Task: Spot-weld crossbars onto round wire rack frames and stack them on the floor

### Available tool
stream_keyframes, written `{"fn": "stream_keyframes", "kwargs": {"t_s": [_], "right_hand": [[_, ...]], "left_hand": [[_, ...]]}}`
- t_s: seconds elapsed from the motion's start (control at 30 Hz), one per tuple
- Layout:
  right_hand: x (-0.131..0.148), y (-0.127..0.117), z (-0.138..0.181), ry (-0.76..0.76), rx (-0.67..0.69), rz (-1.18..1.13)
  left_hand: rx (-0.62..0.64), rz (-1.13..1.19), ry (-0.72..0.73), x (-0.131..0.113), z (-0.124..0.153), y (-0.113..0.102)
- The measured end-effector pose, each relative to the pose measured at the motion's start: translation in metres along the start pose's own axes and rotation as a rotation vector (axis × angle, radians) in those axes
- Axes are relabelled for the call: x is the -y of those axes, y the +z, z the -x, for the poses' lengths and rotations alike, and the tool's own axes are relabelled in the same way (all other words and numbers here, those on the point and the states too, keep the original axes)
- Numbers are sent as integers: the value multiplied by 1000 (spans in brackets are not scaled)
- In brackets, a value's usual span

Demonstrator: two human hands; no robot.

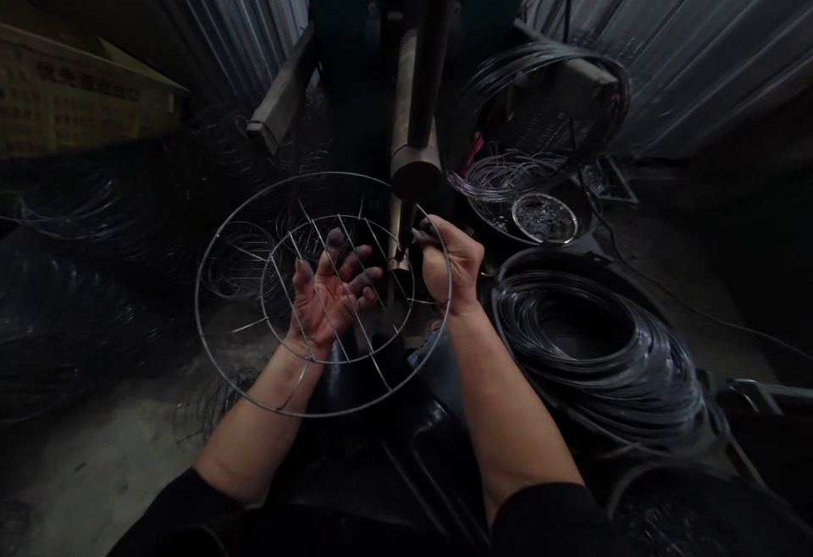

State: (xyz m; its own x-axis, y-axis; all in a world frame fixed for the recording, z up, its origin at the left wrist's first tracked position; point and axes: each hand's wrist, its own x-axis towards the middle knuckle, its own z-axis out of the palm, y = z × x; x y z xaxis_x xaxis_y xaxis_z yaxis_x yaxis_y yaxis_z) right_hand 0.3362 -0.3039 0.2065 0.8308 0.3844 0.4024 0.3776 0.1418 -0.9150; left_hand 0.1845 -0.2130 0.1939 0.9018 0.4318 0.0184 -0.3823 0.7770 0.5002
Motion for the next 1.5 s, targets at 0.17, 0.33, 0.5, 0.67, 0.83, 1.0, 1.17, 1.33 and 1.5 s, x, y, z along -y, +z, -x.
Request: {"fn": "stream_keyframes", "kwargs": {"t_s": [0.17, 0.33, 0.5, 0.67, 0.83, 1.0, 1.17, 1.33, 1.5], "right_hand": [[-4, 4, -3, -41, -33, 30], [6, -15, 8, 207, 53, -124], [18, -53, 50, 459, 190, -338], [21, -43, 70, 341, -171, -335], [6, -21, 54, 222, -221, -282], [0, -10, 42, 209, -211, -173], [6, -5, 33, 56, -195, 58], [5, 2, 23, -9, -183, 96], [0, 7, 14, 5, -176, 112]], "left_hand": [[-22, -34, -1, 2, 1, 1], [-33, -40, 23, 3, 3, 3], [-9, -54, -38, 2, 1, -1], [43, -83, -29, 2, 0, -1], [64, -122, 59, 5, 6, 3], [30, -123, 124, 6, 4, -1], [24, -144, 151, 6, -1, -6], [-2, -141, 191, 6, -7, -10], [-6, -93, 223, 6, -11, -11]]}}
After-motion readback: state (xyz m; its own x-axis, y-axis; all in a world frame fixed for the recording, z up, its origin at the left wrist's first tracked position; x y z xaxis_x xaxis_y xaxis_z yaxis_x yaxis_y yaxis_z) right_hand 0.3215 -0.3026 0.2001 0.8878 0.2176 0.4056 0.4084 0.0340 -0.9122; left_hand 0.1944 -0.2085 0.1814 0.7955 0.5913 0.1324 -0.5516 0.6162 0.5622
